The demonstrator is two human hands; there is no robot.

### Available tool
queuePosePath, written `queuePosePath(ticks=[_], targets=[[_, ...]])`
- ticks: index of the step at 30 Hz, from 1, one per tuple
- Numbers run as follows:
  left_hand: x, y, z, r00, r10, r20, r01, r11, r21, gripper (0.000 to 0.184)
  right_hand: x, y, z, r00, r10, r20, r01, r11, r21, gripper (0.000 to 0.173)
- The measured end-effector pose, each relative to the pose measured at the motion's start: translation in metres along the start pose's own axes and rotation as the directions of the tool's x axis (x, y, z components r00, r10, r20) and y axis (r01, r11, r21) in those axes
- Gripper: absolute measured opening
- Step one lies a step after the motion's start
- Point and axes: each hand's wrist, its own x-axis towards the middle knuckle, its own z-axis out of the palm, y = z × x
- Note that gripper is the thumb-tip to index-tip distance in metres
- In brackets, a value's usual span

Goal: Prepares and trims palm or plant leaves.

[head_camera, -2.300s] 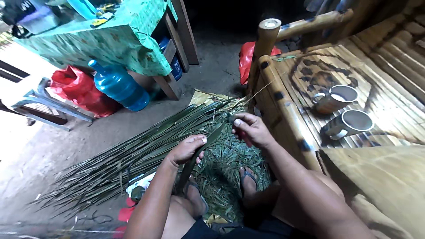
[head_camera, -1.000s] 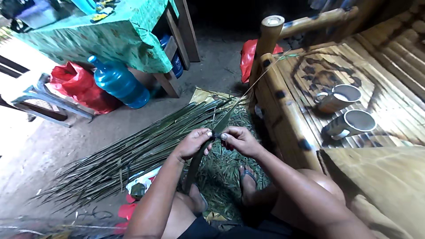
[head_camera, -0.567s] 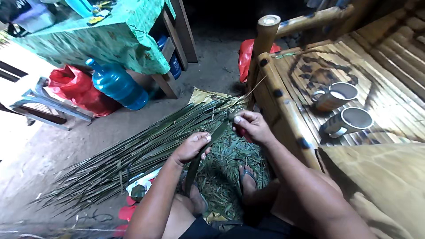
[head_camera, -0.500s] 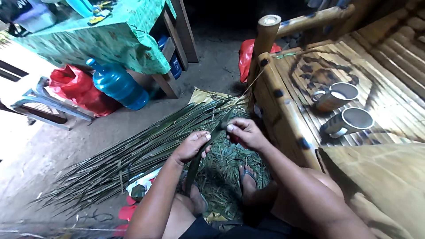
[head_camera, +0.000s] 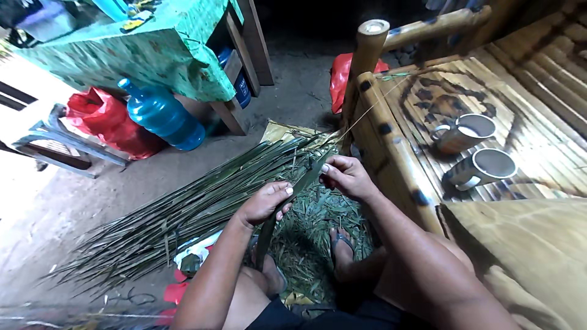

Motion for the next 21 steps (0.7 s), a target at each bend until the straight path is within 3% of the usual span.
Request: queuePosePath(ticks=[6, 10, 16, 21], targets=[[-0.001, -0.001, -0.003, 1.000, 0.000, -0.008, 0.001, 1.000, 0.023, 0.025, 0.002, -0.002, -0.011, 0.992, -0.032, -0.126, 0.025, 0.998, -0.055, 0.021], [-0.003, -0.003, -0.004, 0.999, -0.033, -0.036, 0.035, 0.998, 0.055, 0.027, 0.003, -0.012, -0.016, 0.966, 0.051, -0.254, -0.058, 0.998, -0.020, 0.022], [0.006, -0.004, -0.004, 0.999, -0.011, -0.050, 0.013, 0.999, 0.044, 0.032, -0.007, 0.005, 0.021, 0.993, 0.110, 0.042, -0.113, 0.990, 0.087, 0.023], [0.010, -0.005, -0.009, 0.994, -0.099, 0.046, 0.096, 0.993, 0.075, 0.030, -0.003, -0.002, 0.006, 0.998, 0.051, -0.028, -0.050, 0.998, 0.026, 0.022]])
